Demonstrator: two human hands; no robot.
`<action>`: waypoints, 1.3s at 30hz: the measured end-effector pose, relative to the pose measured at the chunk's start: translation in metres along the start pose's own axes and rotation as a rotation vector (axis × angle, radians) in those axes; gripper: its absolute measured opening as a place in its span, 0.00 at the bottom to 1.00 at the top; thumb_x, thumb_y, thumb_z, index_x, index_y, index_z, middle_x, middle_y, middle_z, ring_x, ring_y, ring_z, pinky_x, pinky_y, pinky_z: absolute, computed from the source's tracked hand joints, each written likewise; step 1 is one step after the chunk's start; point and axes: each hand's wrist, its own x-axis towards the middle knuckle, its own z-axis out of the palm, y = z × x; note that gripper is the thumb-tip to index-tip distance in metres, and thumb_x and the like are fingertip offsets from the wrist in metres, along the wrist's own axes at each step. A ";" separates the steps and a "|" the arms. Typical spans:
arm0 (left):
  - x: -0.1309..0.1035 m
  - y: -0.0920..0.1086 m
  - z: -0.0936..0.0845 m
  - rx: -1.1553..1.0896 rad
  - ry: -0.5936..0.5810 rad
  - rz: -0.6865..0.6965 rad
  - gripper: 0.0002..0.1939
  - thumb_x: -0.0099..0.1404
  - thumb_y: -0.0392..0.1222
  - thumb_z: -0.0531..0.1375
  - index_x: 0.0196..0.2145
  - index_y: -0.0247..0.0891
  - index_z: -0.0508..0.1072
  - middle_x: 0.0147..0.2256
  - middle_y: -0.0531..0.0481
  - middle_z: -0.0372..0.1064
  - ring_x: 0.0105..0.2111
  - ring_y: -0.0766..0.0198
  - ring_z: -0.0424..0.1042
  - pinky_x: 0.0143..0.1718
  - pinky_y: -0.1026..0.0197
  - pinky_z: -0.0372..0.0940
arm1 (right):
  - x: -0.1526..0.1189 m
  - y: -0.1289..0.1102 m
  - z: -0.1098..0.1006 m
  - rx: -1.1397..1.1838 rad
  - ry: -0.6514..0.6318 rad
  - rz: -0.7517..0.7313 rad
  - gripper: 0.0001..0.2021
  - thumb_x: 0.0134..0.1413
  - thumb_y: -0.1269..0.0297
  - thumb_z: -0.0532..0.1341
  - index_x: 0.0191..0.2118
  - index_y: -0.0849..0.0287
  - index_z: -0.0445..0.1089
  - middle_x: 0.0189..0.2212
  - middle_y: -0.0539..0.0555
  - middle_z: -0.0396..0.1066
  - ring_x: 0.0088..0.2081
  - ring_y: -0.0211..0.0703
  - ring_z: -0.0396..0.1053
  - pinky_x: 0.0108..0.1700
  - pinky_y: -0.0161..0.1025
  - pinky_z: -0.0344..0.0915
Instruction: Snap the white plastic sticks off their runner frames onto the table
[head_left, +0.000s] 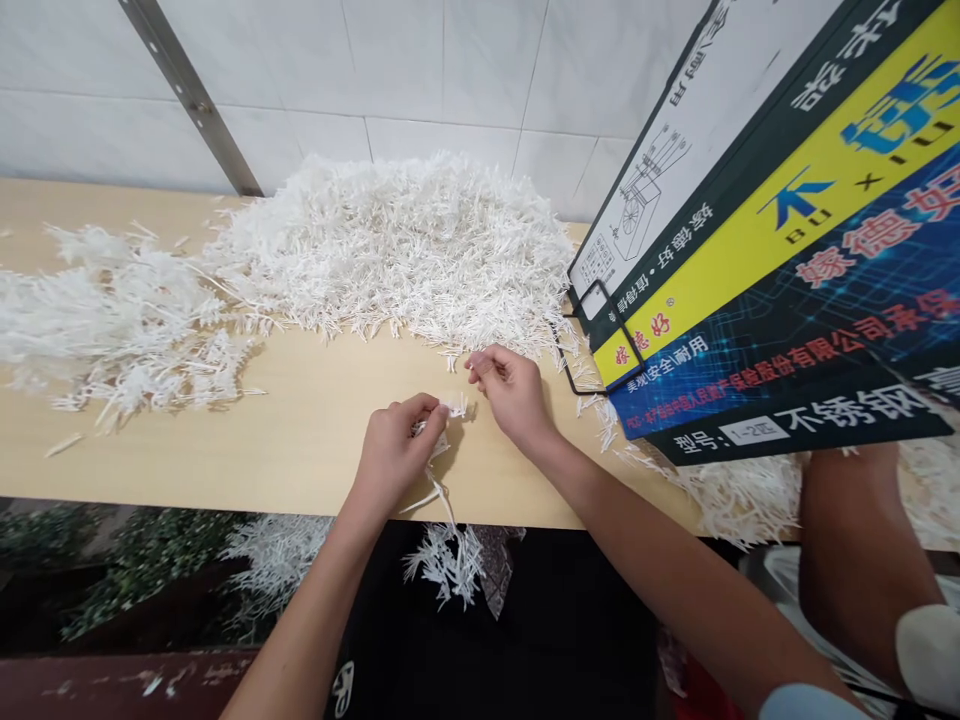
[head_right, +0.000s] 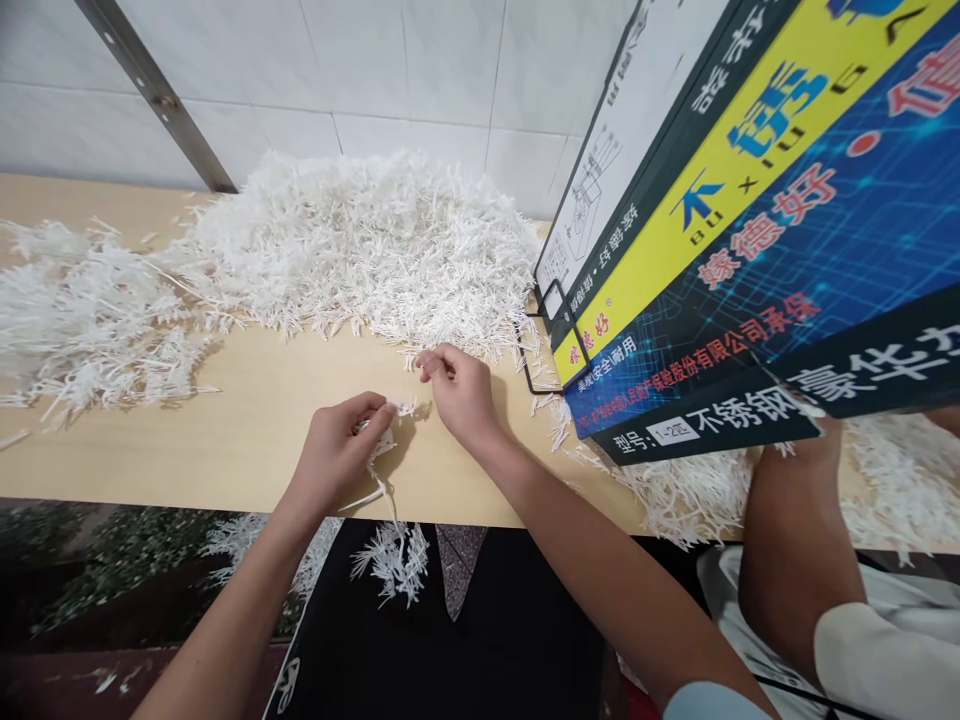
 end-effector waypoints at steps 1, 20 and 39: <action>0.000 0.000 0.001 -0.017 0.015 -0.009 0.14 0.72 0.49 0.56 0.32 0.41 0.76 0.27 0.53 0.74 0.29 0.62 0.69 0.34 0.61 0.56 | -0.001 -0.002 0.000 -0.003 -0.028 -0.028 0.13 0.67 0.54 0.60 0.43 0.58 0.77 0.37 0.56 0.79 0.36 0.44 0.73 0.40 0.40 0.69; -0.002 -0.003 -0.001 0.075 -0.043 0.027 0.13 0.71 0.48 0.55 0.34 0.42 0.77 0.27 0.51 0.76 0.31 0.58 0.70 0.34 0.60 0.56 | -0.002 -0.009 -0.005 0.171 -0.129 0.037 0.13 0.65 0.54 0.61 0.43 0.58 0.78 0.37 0.57 0.79 0.35 0.42 0.72 0.36 0.37 0.68; -0.007 -0.001 -0.001 -0.103 0.065 -0.021 0.17 0.72 0.54 0.56 0.34 0.40 0.76 0.27 0.53 0.74 0.27 0.63 0.69 0.31 0.63 0.57 | 0.004 0.000 -0.001 0.228 -0.081 0.088 0.21 0.63 0.43 0.62 0.33 0.59 0.72 0.27 0.51 0.69 0.23 0.34 0.58 0.24 0.33 0.53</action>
